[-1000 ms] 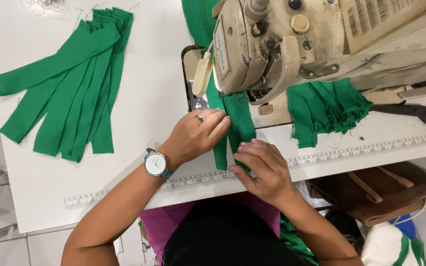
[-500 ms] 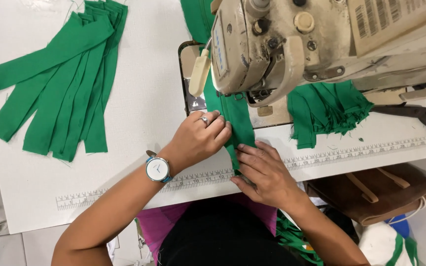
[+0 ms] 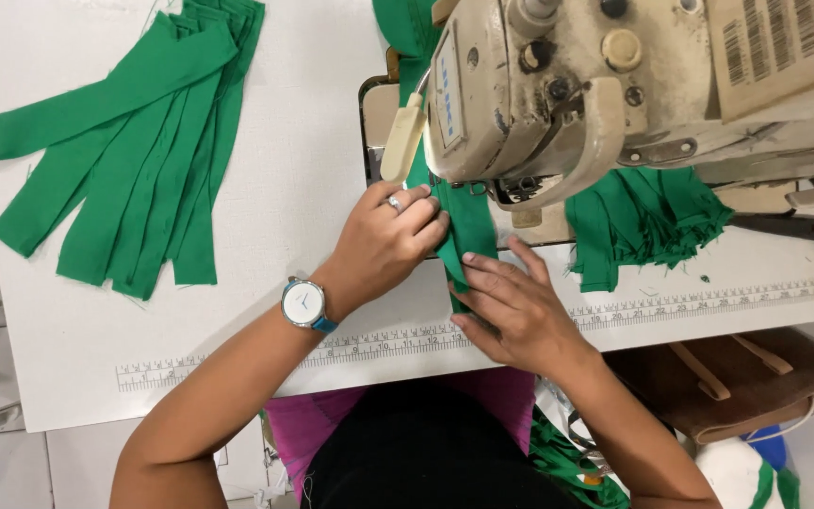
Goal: Sewing green fabric strips using an industrial sewing machine
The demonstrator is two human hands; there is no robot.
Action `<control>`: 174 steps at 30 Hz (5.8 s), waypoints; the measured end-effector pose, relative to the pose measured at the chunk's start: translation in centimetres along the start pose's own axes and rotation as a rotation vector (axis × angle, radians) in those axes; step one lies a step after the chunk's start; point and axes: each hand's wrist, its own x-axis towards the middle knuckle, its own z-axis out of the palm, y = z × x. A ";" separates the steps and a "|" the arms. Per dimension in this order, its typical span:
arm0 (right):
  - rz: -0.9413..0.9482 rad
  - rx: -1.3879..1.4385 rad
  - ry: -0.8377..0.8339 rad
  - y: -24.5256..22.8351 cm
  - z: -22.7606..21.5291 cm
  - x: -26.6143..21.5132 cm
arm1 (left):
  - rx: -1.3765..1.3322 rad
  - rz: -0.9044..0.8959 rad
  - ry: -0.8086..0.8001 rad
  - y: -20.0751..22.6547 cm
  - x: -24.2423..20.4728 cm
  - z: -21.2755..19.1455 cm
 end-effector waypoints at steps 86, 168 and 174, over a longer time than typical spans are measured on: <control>-0.048 -0.095 0.050 2.3 0.4 1.6 | -0.035 0.126 0.058 1.5 0.1 -0.3; 0.045 -0.217 -0.066 7.2 1.8 3.5 | -0.086 -0.230 -0.248 -4.3 -0.9 -0.9; -0.014 -0.103 0.076 6.2 0.9 4.6 | -0.046 -0.234 -0.189 -4.2 -1.4 -0.5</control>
